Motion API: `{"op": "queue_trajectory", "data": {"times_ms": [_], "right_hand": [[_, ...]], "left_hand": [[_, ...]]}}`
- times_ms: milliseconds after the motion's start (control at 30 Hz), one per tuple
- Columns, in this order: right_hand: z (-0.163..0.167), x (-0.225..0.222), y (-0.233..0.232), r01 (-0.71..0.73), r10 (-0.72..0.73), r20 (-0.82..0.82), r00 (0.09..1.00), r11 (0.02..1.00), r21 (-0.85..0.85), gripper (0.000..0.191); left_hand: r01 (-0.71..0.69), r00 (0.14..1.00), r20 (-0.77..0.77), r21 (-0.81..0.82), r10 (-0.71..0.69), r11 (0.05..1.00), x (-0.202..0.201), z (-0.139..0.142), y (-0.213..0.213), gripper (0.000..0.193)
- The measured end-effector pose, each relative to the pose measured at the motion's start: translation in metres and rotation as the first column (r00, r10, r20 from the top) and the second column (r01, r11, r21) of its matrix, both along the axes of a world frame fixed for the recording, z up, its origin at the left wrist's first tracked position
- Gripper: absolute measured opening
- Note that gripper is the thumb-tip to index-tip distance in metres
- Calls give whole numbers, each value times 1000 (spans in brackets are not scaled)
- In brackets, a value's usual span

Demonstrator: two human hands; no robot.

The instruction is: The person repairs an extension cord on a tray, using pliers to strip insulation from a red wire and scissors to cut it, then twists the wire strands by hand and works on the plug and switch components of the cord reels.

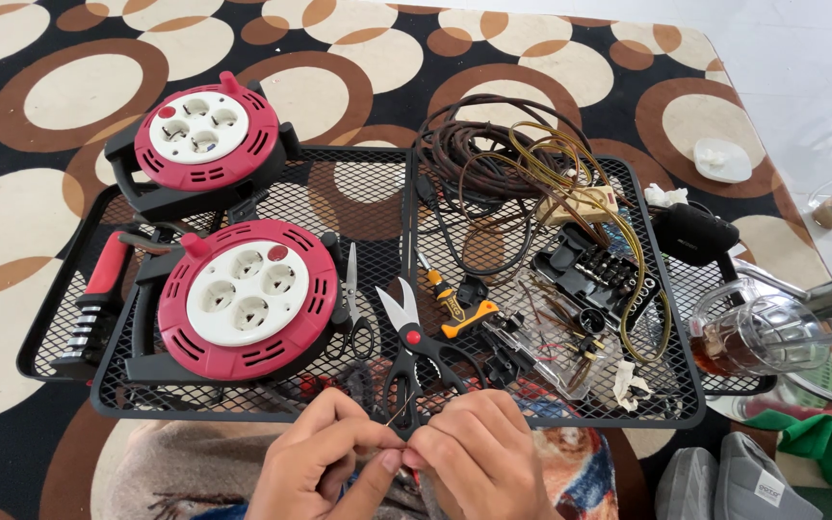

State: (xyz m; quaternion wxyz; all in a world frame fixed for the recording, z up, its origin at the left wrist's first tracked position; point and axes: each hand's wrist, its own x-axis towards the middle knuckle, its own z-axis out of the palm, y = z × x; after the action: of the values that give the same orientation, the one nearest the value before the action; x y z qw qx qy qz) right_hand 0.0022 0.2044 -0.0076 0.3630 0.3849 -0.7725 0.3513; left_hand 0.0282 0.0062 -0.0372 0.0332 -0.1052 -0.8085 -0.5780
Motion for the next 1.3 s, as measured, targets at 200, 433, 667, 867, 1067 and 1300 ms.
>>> {"op": "queue_trajectory", "data": {"times_ms": [200, 433, 667, 867, 1067, 1300], "right_hand": [[1, 1, 0, 11, -11, 7, 1000, 1000, 23, 21], [0, 1, 2, 11, -13, 33, 999, 998, 59, 18], [-4, 1, 1, 12, -15, 93, 996, 999, 39, 19], [-10, 3, 1, 20, -26, 224, 974, 999, 29, 27], [-6, 2, 12, -26, 29, 348, 937, 1000, -14, 32], [-10, 4, 13, -29, 40, 192, 981, 998, -58, 47]], "left_hand": [[-6, 1000, 14, -25, 7, 1000, -1, 2, -1, 7], [-21, 998, 51, -26, 22, 999, 0, 5, 2, 8], [-72, 993, 86, -41, 75, 997, 1, 9, 5, 9], [-68, 998, 11, -19, 69, 997, 0, 11, 4, 7], [-40, 997, 60, -15, 41, 999, -3, 14, -4, 6], [8, 988, 155, 14, -10, 1000, -3, 7, -10, 5]]}}
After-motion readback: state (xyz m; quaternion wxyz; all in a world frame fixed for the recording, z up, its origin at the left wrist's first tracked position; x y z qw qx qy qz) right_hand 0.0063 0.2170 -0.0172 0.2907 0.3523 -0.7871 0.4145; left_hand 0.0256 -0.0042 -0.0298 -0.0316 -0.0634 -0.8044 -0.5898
